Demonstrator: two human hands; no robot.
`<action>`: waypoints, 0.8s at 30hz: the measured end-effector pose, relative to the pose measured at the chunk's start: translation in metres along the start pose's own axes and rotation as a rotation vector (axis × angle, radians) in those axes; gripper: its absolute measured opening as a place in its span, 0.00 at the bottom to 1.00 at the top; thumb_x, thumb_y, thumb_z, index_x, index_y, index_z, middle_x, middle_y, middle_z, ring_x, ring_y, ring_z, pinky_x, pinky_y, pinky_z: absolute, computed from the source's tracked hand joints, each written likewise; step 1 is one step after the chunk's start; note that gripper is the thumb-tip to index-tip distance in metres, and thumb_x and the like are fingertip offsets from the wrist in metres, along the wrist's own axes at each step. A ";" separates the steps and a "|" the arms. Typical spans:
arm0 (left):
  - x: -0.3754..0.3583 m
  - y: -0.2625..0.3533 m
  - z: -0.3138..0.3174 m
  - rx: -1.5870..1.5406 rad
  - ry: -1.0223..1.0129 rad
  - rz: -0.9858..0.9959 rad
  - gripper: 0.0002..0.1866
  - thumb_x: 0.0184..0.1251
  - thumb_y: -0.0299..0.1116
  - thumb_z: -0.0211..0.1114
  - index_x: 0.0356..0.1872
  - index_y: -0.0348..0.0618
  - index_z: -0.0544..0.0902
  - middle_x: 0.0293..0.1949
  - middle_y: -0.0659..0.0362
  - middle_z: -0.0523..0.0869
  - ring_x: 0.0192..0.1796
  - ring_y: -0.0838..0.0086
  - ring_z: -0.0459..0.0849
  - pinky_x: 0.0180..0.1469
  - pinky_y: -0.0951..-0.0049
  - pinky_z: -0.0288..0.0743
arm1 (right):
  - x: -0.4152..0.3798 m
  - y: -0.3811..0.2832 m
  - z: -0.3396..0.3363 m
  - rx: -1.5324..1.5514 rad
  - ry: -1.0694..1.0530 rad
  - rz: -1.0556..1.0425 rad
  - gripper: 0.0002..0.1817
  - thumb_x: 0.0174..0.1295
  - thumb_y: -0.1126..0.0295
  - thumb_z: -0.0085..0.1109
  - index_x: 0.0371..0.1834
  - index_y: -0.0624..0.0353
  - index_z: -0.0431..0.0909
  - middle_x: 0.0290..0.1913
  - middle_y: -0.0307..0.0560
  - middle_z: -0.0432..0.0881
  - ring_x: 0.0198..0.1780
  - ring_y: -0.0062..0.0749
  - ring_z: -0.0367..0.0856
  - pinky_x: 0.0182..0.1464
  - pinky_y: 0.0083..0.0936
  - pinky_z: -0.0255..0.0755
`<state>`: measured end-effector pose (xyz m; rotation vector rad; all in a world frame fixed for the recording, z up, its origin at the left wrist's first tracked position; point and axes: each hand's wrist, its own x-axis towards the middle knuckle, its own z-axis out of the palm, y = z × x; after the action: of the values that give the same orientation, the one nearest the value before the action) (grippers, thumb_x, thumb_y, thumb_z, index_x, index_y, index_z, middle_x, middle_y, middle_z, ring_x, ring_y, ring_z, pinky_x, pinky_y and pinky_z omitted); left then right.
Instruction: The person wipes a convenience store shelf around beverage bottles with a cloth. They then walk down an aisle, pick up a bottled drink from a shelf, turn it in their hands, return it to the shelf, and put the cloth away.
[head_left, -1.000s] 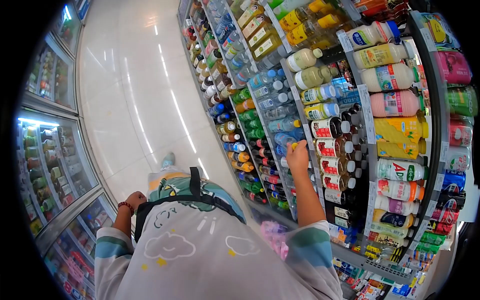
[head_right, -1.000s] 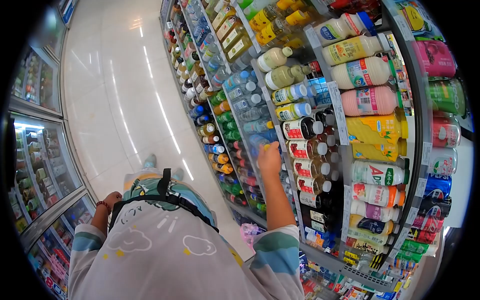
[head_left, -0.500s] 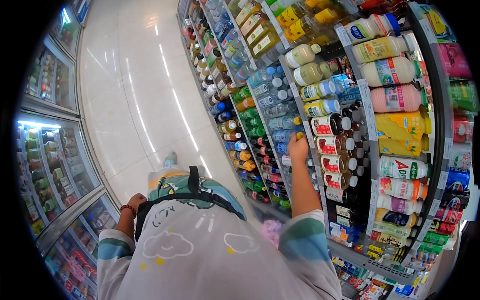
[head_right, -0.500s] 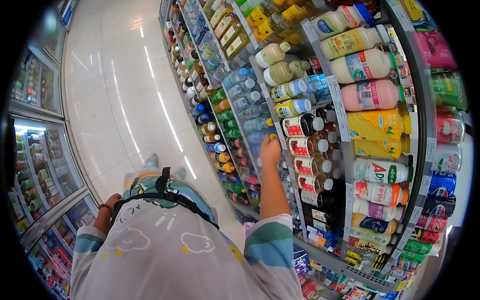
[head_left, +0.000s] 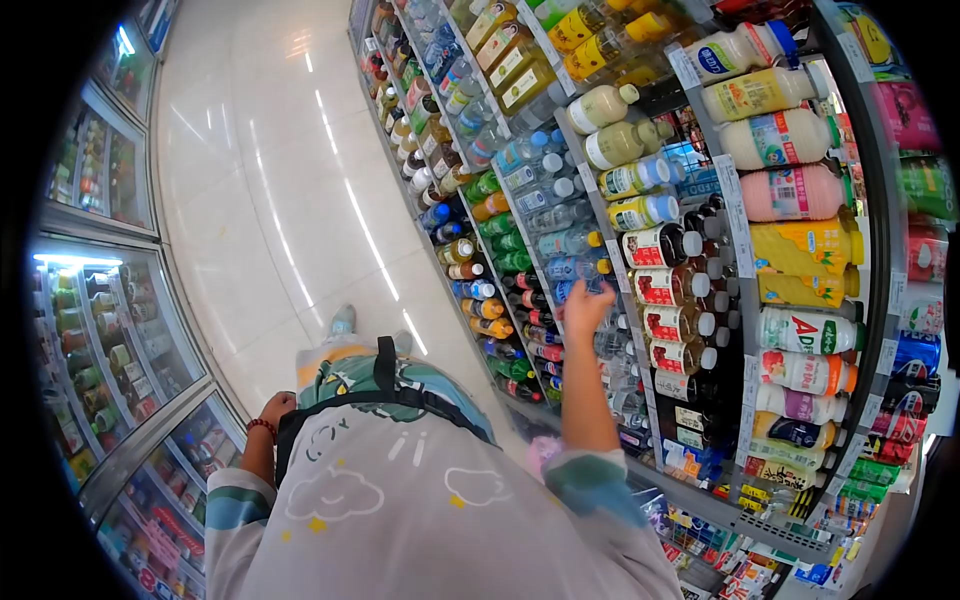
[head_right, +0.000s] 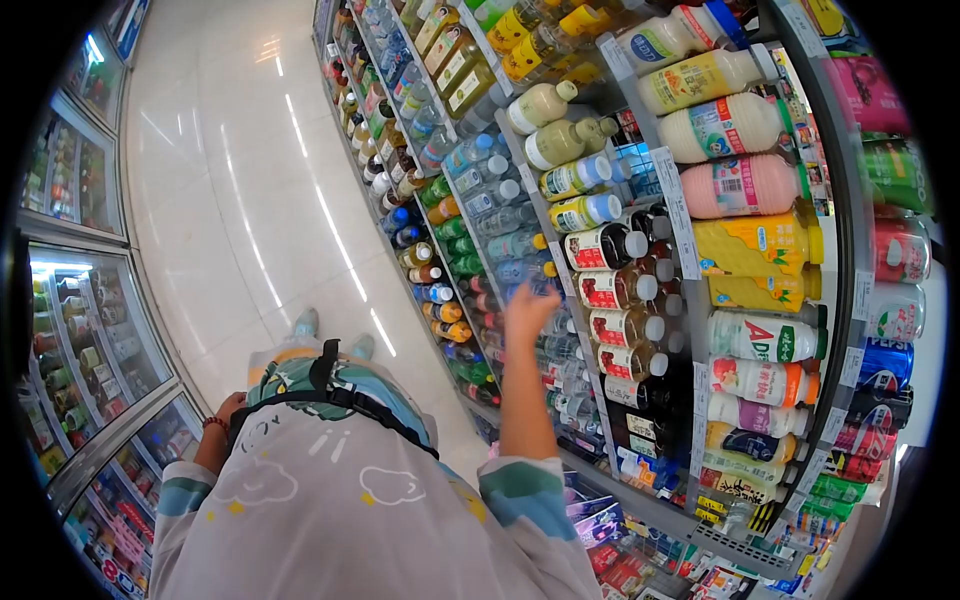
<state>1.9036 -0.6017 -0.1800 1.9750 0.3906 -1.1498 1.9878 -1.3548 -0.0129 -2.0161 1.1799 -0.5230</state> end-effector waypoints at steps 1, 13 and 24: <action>0.001 -0.002 0.001 0.004 -0.002 -0.001 0.17 0.70 0.40 0.63 0.48 0.35 0.87 0.42 0.49 0.92 0.47 0.64 0.90 0.53 0.66 0.83 | -0.035 -0.015 0.001 0.092 -0.087 0.036 0.25 0.76 0.60 0.60 0.66 0.59 0.60 0.31 0.53 0.83 0.16 0.39 0.82 0.16 0.33 0.77; 0.032 0.003 -0.062 0.415 -0.060 -0.011 0.20 0.62 0.23 0.64 0.56 0.42 0.88 0.49 0.48 0.93 0.52 0.58 0.91 0.56 0.60 0.85 | -0.343 0.125 -0.040 -0.596 -1.177 0.307 0.23 0.69 0.52 0.62 0.51 0.63 0.88 0.52 0.66 0.88 0.55 0.57 0.88 0.57 0.46 0.80; 0.185 0.187 -0.136 0.933 -0.121 0.125 0.20 0.70 0.30 0.65 0.62 0.40 0.80 0.54 0.38 0.90 0.60 0.45 0.88 0.61 0.55 0.84 | -0.413 0.085 -0.017 -0.565 -0.607 0.509 0.33 0.72 0.54 0.56 0.77 0.54 0.65 0.48 0.72 0.88 0.53 0.68 0.88 0.58 0.55 0.81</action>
<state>2.1960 -0.6387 -0.2073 2.6234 -0.4186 -1.5153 1.7236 -1.0297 -0.0593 -1.9687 1.4545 0.6996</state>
